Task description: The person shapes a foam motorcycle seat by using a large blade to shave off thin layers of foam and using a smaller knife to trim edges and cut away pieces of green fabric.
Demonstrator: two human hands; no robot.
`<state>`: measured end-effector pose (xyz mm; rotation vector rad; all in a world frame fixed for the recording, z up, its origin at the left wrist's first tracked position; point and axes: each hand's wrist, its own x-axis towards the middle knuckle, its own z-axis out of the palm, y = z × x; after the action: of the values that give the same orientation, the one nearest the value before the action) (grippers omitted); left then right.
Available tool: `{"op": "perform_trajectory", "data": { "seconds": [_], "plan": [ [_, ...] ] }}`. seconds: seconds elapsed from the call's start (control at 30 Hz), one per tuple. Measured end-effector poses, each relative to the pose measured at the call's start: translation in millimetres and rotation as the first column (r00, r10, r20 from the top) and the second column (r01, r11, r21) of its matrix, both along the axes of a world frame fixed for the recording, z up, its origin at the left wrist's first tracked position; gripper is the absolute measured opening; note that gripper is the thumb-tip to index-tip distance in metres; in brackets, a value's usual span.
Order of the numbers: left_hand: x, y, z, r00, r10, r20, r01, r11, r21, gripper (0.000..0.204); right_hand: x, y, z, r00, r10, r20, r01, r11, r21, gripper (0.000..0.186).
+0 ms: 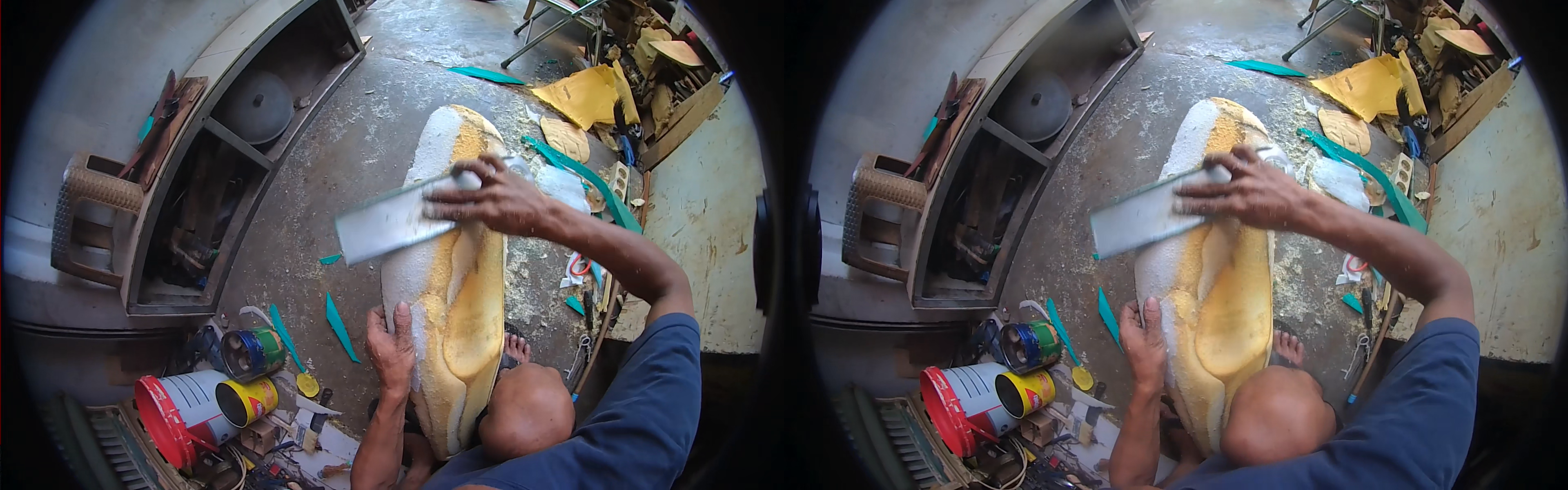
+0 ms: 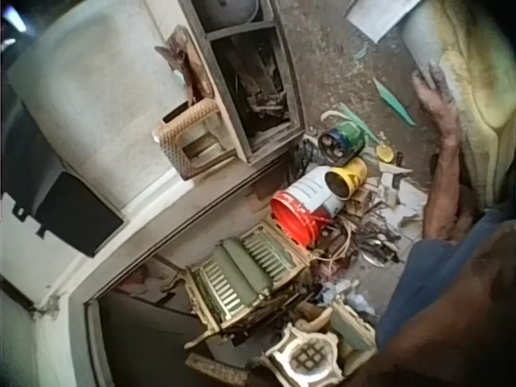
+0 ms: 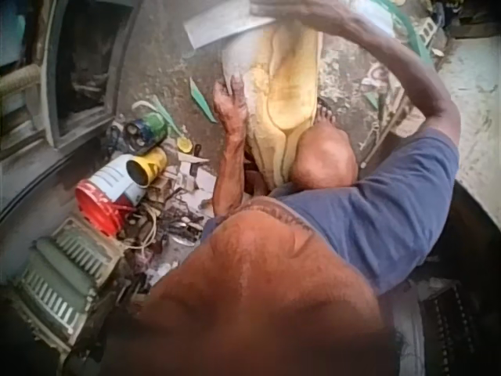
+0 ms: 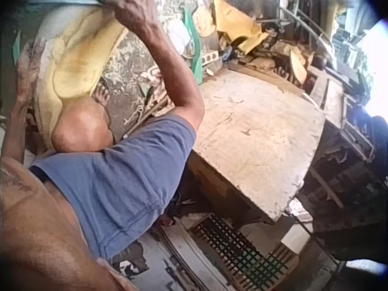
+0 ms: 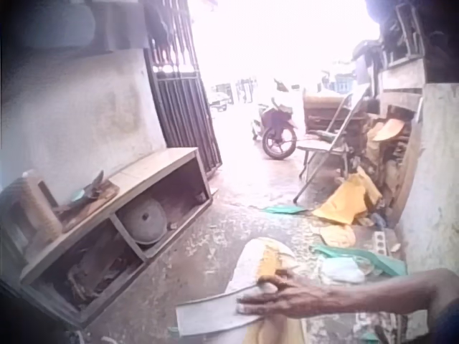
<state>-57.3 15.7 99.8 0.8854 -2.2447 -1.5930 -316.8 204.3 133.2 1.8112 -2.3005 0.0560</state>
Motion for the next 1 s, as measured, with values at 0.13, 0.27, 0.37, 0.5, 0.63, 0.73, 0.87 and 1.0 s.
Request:
{"op": "perform_trajectory", "data": {
  "seconds": [0.13, 0.27, 0.37, 0.5, 0.63, 0.73, 0.87, 1.0],
  "plan": [
    [9, -5, -7, 0.998, 0.04, -0.047, -0.041, 0.999, -0.017, 0.054, -2, -17, 5, 0.989, -0.148, -0.002, 0.148, 0.988, -0.041, 0.062],
    [2, 3, -8, 0.999, 0.009, -0.039, -0.006, 0.998, 0.07, 0.054, -30, 20, 3, 0.999, -0.041, 0.0, 0.041, 0.998, -0.043, 0.088],
    [7, 3, -3, 0.998, 0.022, -0.06, -0.02, 0.999, 0.034, 0.053, -24, 9, 1, 0.98, -0.196, 0.008, 0.197, 0.98, -0.04, 0.08],
    [9, -4, -11, 0.998, 0.029, -0.06, -0.023, 0.995, 0.098, 0.053, -12, 19, 10, 1.0, -0.009, 0.027, 0.011, 0.998, -0.068, 0.064],
    [-1, 3, -3, 0.997, 0.045, -0.064, -0.044, 0.999, 0.022, 0.053, -18, 33, 4, 0.976, -0.214, 0.034, 0.216, 0.972, -0.097, 0.061],
    [0, 3, 3, 1.0, -0.004, 0.002, 0.004, 0.993, -0.121, 0.051, 24, -9, 8, 0.996, -0.065, 0.052, 0.072, 0.987, -0.146, 0.063],
    [-4, -4, 10, 0.998, 0.013, -0.055, -0.013, 1.0, 0.009, 0.048, -20, 80, -11, 0.915, -0.402, -0.014, 0.397, 0.908, -0.132, 0.068],
    [5, 18, 20, 0.997, -0.067, -0.041, 0.071, 0.992, 0.105, 0.045, 53, 15, -2, 0.988, -0.13, 0.089, 0.145, 0.97, -0.194, 0.063]
  ]
}}
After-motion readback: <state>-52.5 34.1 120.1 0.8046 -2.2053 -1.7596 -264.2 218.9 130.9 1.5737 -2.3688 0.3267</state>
